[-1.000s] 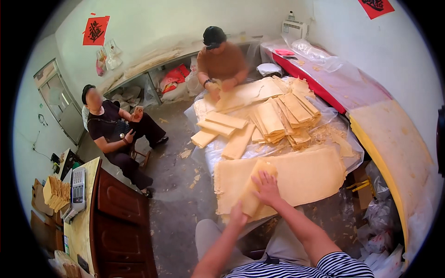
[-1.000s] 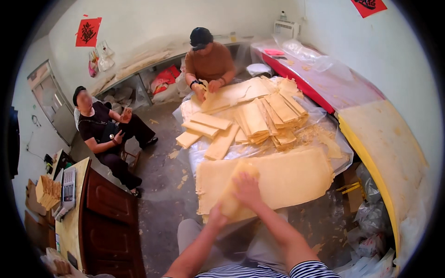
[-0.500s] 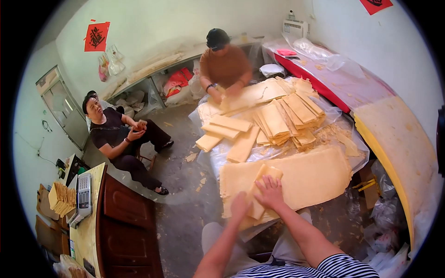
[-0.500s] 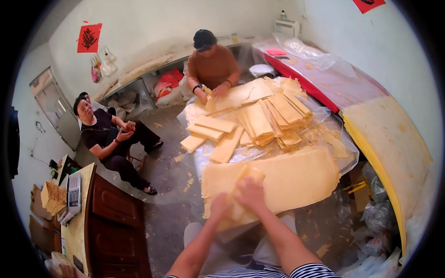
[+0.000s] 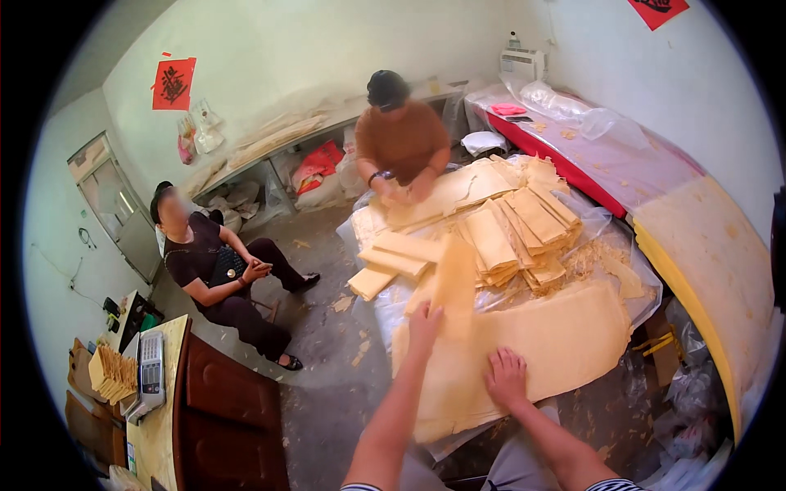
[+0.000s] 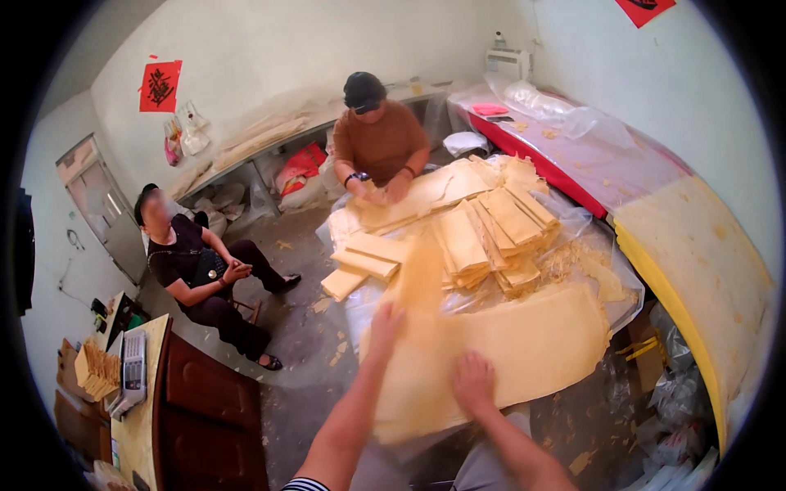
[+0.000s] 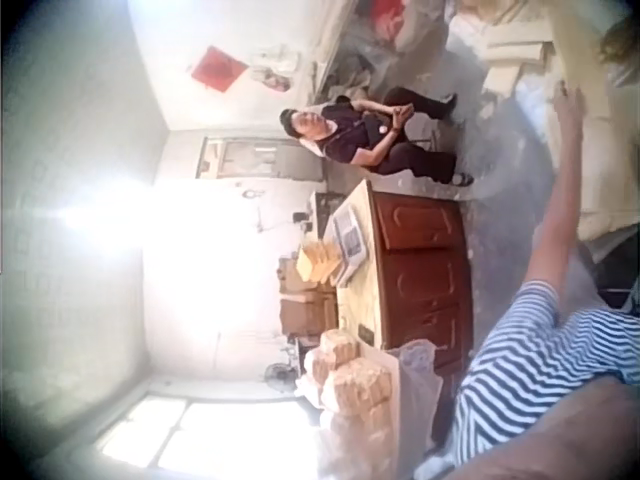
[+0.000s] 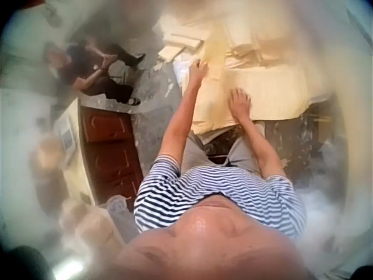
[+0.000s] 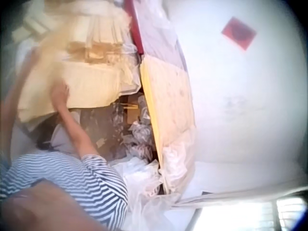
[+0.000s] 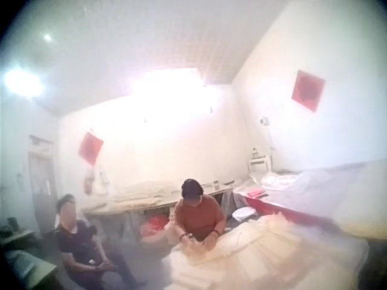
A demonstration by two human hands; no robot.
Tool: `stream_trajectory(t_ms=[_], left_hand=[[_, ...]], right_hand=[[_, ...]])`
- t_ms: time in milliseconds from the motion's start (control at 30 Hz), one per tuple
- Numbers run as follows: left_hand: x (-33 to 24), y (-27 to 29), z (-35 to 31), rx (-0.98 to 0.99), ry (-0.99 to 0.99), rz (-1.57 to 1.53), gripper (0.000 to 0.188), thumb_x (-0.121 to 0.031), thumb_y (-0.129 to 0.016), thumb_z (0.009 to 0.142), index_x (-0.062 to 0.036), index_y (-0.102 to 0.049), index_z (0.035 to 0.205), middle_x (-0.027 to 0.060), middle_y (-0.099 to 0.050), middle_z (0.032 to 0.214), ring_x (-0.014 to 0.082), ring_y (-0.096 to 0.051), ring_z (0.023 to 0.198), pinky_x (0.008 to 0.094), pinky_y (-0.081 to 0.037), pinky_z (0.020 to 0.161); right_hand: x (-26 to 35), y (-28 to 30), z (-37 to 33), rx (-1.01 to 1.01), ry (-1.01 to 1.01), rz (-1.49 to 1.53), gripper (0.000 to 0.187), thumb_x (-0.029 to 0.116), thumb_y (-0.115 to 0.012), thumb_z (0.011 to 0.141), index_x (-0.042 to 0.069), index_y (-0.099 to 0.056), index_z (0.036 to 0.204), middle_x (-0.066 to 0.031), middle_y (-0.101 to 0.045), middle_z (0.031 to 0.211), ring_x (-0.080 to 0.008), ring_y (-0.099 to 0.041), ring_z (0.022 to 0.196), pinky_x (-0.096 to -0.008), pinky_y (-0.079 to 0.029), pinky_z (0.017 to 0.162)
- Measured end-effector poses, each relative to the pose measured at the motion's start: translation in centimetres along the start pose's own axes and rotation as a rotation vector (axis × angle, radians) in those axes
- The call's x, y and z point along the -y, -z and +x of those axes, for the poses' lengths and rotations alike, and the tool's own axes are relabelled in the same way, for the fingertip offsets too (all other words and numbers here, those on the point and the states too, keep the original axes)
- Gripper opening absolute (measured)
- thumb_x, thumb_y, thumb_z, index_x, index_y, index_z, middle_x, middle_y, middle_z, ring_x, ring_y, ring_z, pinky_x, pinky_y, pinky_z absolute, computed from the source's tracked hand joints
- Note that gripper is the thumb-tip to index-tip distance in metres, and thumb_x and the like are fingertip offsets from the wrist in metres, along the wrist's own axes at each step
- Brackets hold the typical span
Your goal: The person handles large tan sheets by folding, smoothing, and stacking them onto a table, eventually moving a finished stack onto a scale.
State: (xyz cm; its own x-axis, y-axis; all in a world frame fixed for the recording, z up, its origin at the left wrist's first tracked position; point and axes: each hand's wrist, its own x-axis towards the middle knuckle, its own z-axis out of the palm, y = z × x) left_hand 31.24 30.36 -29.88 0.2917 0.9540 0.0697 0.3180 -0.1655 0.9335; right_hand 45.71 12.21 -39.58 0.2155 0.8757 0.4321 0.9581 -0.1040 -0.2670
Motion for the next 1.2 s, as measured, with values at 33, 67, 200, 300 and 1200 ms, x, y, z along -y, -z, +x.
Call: stream_trajectory(t_ms=[33, 67, 200, 300, 1200], left_hand=[[0.7, -0.7, 1.8, -0.088, 0.039, -0.089, 0.040, -0.018, -0.065, 0.079, -0.0008, -0.054, 0.114, 0.0146, -0.060, 0.102, 0.0246, -0.059, 0.095, 0.0326, -0.046, 0.083], [1.8, -1.2, 3.2, -0.179, 0.080, -0.176, 0.044, -0.018, -0.067, 0.077, -0.0019, -0.053, 0.116, 0.0159, -0.059, 0.106, 0.0268, -0.057, 0.099, 0.0342, -0.045, 0.086], [7.9, -2.2, 3.3, -0.247, -0.266, 0.433, 0.051, -0.019, -0.069, 0.073, -0.0039, -0.052, 0.118, 0.0179, -0.054, 0.115, 0.0315, -0.050, 0.109, 0.0404, -0.040, 0.093], [9.6, -3.4, -0.8, -0.120, -0.268, 0.551, 0.050, -0.020, -0.070, 0.071, -0.0056, -0.054, 0.116, 0.0184, -0.053, 0.117, 0.0325, -0.043, 0.117, 0.0432, -0.034, 0.098], [8.4, 5.4, -14.9, -0.169, 0.128, 0.161, 0.038, -0.014, -0.061, 0.076, -0.0034, -0.055, 0.112, 0.0159, -0.063, 0.100, 0.0252, -0.061, 0.092, 0.0333, -0.047, 0.080]], right_hand=[[-0.1, -0.2, -0.1, 0.003, -0.008, -0.006, 0.044, 0.025, -0.057, 0.076, 0.006, -0.051, 0.115, -0.0152, -0.046, 0.124, -0.0297, -0.039, 0.121, -0.0476, -0.028, 0.099], [-0.2, -0.4, -0.2, 0.015, -0.005, 0.017, 0.045, 0.026, -0.059, 0.076, 0.007, -0.050, 0.116, -0.0153, -0.045, 0.125, -0.0301, -0.038, 0.122, -0.0483, -0.026, 0.100], [0.7, -0.3, -0.4, 0.028, 0.006, 0.039, 0.047, 0.027, -0.061, 0.074, 0.008, -0.049, 0.116, -0.0154, -0.044, 0.125, -0.0302, -0.037, 0.122, -0.0488, -0.024, 0.100], [0.6, 0.5, -0.2, 0.013, 0.031, -0.034, 0.047, 0.027, -0.061, 0.074, 0.009, -0.050, 0.115, -0.0154, -0.044, 0.125, -0.0304, -0.036, 0.122, -0.0490, -0.026, 0.099], [5.1, 0.6, -0.8, 0.276, 0.061, 0.391, 0.049, 0.044, -0.059, 0.079, 0.008, -0.055, 0.113, -0.0149, -0.056, 0.117, -0.0287, -0.053, 0.109, -0.0422, -0.039, 0.092]])
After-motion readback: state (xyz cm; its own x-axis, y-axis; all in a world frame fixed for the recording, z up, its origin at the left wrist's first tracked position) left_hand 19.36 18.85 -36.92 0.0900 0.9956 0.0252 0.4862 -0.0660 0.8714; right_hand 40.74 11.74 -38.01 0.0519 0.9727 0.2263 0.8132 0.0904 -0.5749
